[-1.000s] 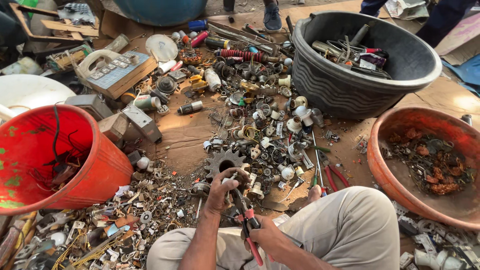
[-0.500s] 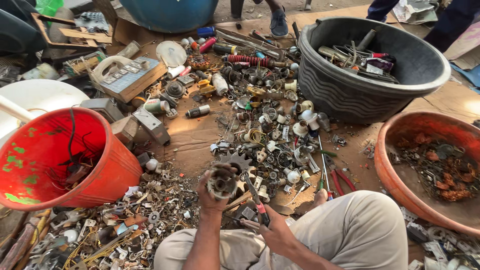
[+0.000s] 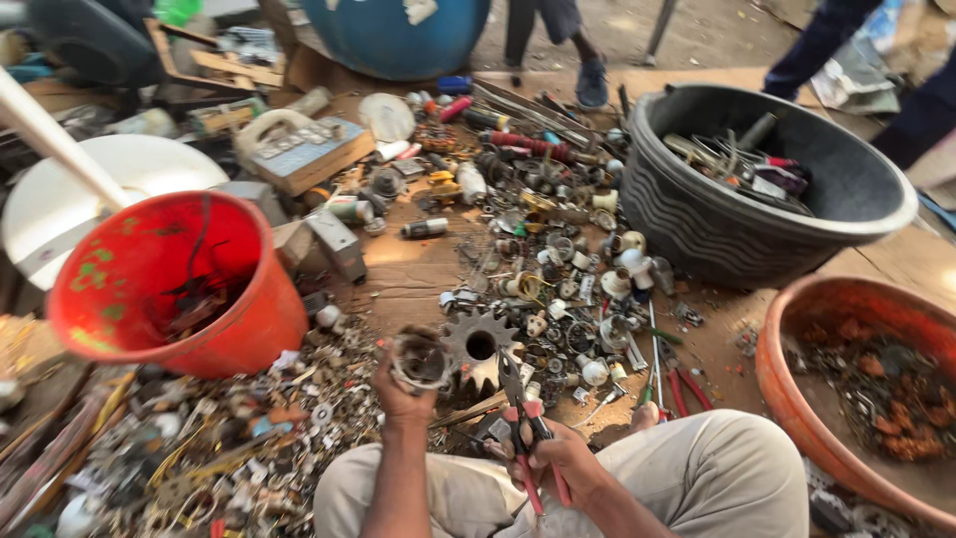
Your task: The person sits on the ground and uses a hammer and pliers to dismantle a metal gear-like object. They repeatedly strike the object to break it apart and use pliers to pull off pieces, sorting the resulting fragments into piles on the ground.
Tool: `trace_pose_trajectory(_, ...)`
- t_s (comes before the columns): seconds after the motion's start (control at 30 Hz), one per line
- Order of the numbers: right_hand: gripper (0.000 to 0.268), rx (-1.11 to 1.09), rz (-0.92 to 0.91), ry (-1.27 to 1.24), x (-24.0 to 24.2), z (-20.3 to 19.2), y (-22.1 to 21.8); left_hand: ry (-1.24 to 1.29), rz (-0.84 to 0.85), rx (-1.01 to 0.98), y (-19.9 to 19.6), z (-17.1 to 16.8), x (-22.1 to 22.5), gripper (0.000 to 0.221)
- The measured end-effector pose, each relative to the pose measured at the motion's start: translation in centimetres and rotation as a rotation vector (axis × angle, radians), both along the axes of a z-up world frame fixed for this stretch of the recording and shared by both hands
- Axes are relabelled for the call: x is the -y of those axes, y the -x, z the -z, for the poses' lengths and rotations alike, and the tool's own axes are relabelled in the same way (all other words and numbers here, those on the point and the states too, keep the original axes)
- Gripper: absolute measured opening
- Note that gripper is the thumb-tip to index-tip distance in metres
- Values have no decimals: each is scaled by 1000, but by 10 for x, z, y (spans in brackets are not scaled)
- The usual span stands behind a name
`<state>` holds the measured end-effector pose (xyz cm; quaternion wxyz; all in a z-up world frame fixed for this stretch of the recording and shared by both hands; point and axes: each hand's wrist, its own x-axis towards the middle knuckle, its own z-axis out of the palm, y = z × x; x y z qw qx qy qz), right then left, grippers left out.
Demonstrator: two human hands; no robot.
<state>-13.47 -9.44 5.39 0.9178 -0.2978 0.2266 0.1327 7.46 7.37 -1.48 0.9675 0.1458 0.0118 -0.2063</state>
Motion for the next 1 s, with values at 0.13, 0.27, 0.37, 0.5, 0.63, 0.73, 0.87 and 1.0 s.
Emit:
trace_pose_trajectory(0.13,43,83,-157,102,-21,10,-24,-32,-246,-13,-8,5,-71,39)
trace_pose_trajectory(0.27,32,158,-352,518,-64,1,-58,9,-454,-150,2,23,-121,45)
trace_pose_trajectory(0.37,38,409,-507,1292,-97,-22,-80,-68,-548,-313,4,41,-131,39)
trace_pose_trajectory(0.5,47,851,-477,2037,-134,-46,-98,-194,-409,-534,4,47,-123,42)
trace_pose_trajectory(0.63,47,740,-564,2205,-141,-55,-97,-2,-250,-255,3,36,-119,40)
trace_pose_trajectory(0.73,47,655,-521,2056,-135,-42,-81,9,-235,-235,18,21,-122,41)
trace_pose_trajectory(0.87,44,460,-583,1977,-106,-37,-42,1,-48,-57,22,9,-122,42)
trace_pose_trajectory(1.0,56,502,-633,2062,-89,-36,-20,-109,107,268,28,-3,-108,48)
